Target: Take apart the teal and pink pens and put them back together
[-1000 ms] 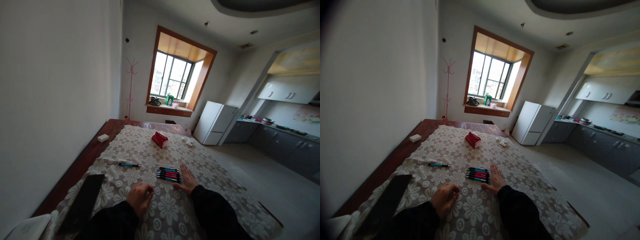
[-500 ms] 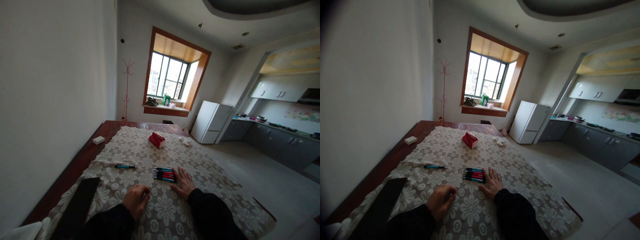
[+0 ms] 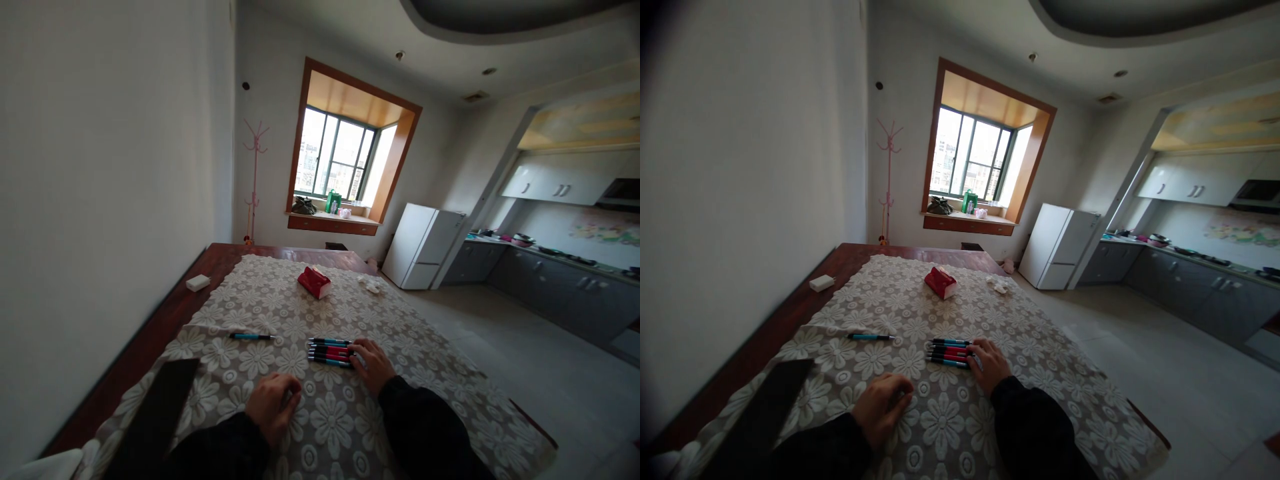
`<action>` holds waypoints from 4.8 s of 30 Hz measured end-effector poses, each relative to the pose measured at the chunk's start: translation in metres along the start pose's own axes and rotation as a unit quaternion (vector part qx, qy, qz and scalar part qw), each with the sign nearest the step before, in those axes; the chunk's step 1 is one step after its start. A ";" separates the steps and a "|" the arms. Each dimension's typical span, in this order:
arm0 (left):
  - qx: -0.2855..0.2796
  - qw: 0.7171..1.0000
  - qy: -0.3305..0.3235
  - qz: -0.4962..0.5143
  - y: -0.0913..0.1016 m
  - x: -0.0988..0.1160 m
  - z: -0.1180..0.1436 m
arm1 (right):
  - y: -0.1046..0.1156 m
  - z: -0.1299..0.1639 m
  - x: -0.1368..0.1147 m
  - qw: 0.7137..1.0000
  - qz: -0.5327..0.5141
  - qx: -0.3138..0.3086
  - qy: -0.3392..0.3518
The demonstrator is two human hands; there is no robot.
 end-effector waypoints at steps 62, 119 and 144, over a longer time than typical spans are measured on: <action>-0.039 0.999 0.001 0.018 0.001 0.001 0.000 | -0.007 0.005 -0.027 0.996 -0.017 -0.068 0.053; -0.016 1.000 -0.004 0.009 -0.002 -0.002 0.000 | -0.010 -0.017 0.029 0.996 -0.081 -0.022 0.013; -0.009 1.000 -0.007 0.002 -0.002 -0.002 0.000 | -0.023 -0.023 0.040 0.999 -0.014 -0.034 -0.040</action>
Point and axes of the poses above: each hand's wrist, its own z-axis away from the middle knuckle, its own y-axis out of the back of the hand, x = y × z, the point moved 3 cm from there along -z, towards the middle knuckle, and after that the axes turned 2 degrees about x, right-handed, at the moved point
